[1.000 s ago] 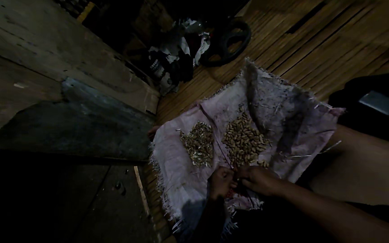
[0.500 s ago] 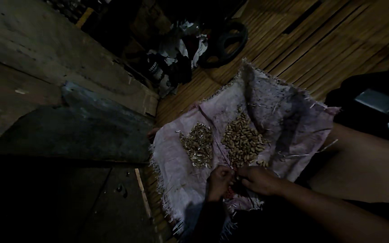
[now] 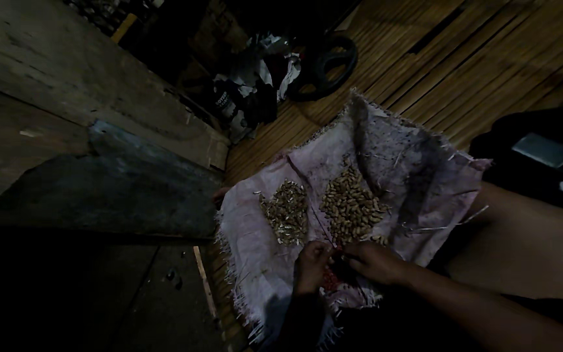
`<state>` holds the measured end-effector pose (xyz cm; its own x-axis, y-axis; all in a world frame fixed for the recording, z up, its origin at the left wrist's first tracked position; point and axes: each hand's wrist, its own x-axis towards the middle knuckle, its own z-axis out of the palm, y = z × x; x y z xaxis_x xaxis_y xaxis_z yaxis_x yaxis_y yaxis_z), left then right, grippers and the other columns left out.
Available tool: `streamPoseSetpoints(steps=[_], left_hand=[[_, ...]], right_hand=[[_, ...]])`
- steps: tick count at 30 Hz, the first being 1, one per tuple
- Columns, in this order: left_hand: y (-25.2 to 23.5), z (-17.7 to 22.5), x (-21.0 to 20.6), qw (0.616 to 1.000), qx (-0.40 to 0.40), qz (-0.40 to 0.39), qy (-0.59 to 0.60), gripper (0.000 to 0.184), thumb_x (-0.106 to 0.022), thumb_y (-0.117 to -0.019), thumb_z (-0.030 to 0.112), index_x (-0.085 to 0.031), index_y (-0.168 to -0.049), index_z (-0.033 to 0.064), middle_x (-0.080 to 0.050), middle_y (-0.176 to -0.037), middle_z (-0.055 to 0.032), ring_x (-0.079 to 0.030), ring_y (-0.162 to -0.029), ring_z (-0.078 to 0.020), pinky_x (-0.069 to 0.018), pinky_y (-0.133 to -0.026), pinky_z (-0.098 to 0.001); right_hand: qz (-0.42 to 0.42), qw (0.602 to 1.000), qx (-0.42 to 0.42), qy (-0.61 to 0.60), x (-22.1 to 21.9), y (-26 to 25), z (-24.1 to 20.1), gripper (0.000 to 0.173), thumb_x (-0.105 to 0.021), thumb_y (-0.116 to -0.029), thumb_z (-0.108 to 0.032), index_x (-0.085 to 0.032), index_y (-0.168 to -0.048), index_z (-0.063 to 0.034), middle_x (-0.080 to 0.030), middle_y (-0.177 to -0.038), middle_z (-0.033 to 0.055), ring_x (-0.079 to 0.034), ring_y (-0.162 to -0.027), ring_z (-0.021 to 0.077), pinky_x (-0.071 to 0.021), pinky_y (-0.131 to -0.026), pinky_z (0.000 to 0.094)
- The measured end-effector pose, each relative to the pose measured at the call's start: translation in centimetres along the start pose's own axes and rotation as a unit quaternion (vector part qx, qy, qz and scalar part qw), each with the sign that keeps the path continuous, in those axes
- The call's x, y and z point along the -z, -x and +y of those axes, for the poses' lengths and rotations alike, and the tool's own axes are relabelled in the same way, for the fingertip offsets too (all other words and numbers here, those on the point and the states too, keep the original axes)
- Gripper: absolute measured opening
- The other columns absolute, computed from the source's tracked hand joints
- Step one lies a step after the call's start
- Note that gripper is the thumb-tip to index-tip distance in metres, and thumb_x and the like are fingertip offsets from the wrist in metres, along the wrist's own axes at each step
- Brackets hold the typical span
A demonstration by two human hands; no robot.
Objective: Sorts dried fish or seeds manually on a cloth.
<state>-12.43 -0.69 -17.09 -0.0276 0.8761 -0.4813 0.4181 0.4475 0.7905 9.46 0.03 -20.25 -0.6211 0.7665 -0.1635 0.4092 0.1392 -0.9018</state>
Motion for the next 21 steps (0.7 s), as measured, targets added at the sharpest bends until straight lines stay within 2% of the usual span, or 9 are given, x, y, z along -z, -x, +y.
streamPoseSetpoints(steps=[5,8,10,13,16,17,19,21], left_hand=[[-0.1,-0.2,-0.1,0.999,0.011,0.003,0.035,0.023,-0.067,-0.0996,0.024,-0.069,-0.112,0.0048,-0.073,-0.093,-0.0102,-0.070,-0.074,-0.0207,-0.0609,-0.067,-0.0362],[0.0,-0.3,-0.1,0.999,0.016,0.004,0.052,0.023,-0.066,-0.1000,0.024,-0.068,-0.113,0.0048,-0.071,-0.093,-0.0105,-0.068,-0.072,-0.0202,-0.0601,-0.066,-0.0368],[0.0,-0.2,-0.1,0.998,0.021,0.000,0.065,0.024,-0.065,-0.1010,0.023,-0.067,-0.114,0.0030,-0.071,-0.094,-0.0115,-0.068,-0.073,-0.0202,-0.0598,-0.066,-0.0362],[0.1,-0.2,-0.2,0.997,0.025,-0.007,0.073,0.024,-0.063,-0.1027,0.022,-0.067,-0.116,0.0015,-0.072,-0.094,-0.0137,-0.070,-0.075,-0.0226,-0.0611,-0.067,-0.0370],[0.1,-0.3,-0.5,0.996,0.030,-0.006,0.089,0.027,-0.059,-0.1047,0.022,-0.065,-0.121,0.0019,-0.072,-0.098,-0.0150,-0.071,-0.074,-0.0242,-0.0618,-0.066,-0.0380],[0.1,-0.3,-0.6,0.995,0.039,-0.007,0.092,0.028,-0.057,-0.1059,0.022,-0.064,-0.124,0.0024,-0.072,-0.099,-0.0149,-0.071,-0.074,-0.0244,-0.0623,-0.066,-0.0384],[0.2,-0.2,-1.0,0.994,0.054,-0.017,0.097,0.032,-0.051,-0.1083,0.025,-0.061,-0.129,0.0025,-0.072,-0.100,-0.0149,-0.071,-0.075,-0.0243,-0.0619,-0.066,-0.0394],[0.1,-0.6,-1.5,0.993,0.060,-0.033,0.091,0.036,-0.049,-0.1090,0.029,-0.061,-0.131,0.0032,-0.070,-0.101,-0.0145,-0.071,-0.076,-0.0237,-0.0624,-0.067,-0.0404]], right_hand=[[0.057,0.995,0.080,-0.014,-0.3,0.2,-0.2,0.030,-0.050,-0.1066,-0.029,-0.073,-0.121,-0.0171,-0.067,-0.131,0.0016,-0.062,-0.123,0.0160,-0.0514,-0.105,0.0426],[0.061,0.991,0.121,-0.007,-0.7,0.4,-0.2,0.030,-0.049,-0.1071,-0.028,-0.072,-0.124,-0.0168,-0.065,-0.136,0.0015,-0.060,-0.128,0.0166,-0.0506,-0.108,0.0433],[0.060,0.993,0.106,-0.003,-0.9,0.3,0.0,0.031,-0.048,-0.1072,-0.028,-0.072,-0.124,-0.0168,-0.067,-0.131,0.0025,-0.063,-0.122,0.0179,-0.0527,-0.104,0.0449],[0.040,0.998,0.013,-0.041,-0.7,0.2,0.0,0.034,-0.047,-0.1078,-0.032,-0.072,-0.123,-0.0145,-0.070,-0.123,0.0054,-0.066,-0.115,0.0202,-0.0519,-0.103,0.0467],[0.044,0.994,-0.036,-0.091,-0.1,0.0,-0.4,0.034,-0.047,-0.1080,-0.033,-0.071,-0.122,-0.0126,-0.071,-0.118,0.0065,-0.067,-0.110,0.0188,-0.0531,-0.100,0.0447],[0.045,0.993,-0.043,-0.100,0.0,0.0,-0.5,0.035,-0.048,-0.1079,-0.033,-0.070,-0.125,-0.0134,-0.071,-0.119,0.0062,-0.067,-0.110,0.0181,-0.0530,-0.100,0.0441],[0.033,0.992,-0.053,-0.109,0.0,0.0,-0.5,0.041,-0.048,-0.1080,-0.036,-0.061,-0.143,-0.0185,-0.069,-0.128,0.0061,-0.066,-0.115,0.0181,-0.0516,-0.104,0.0444],[0.031,0.991,-0.063,-0.113,-0.4,-0.2,-0.2,0.048,-0.051,-0.1066,-0.036,-0.051,-0.152,-0.0221,-0.070,-0.121,0.0073,-0.068,-0.106,0.0202,-0.0543,-0.098,0.0471]])
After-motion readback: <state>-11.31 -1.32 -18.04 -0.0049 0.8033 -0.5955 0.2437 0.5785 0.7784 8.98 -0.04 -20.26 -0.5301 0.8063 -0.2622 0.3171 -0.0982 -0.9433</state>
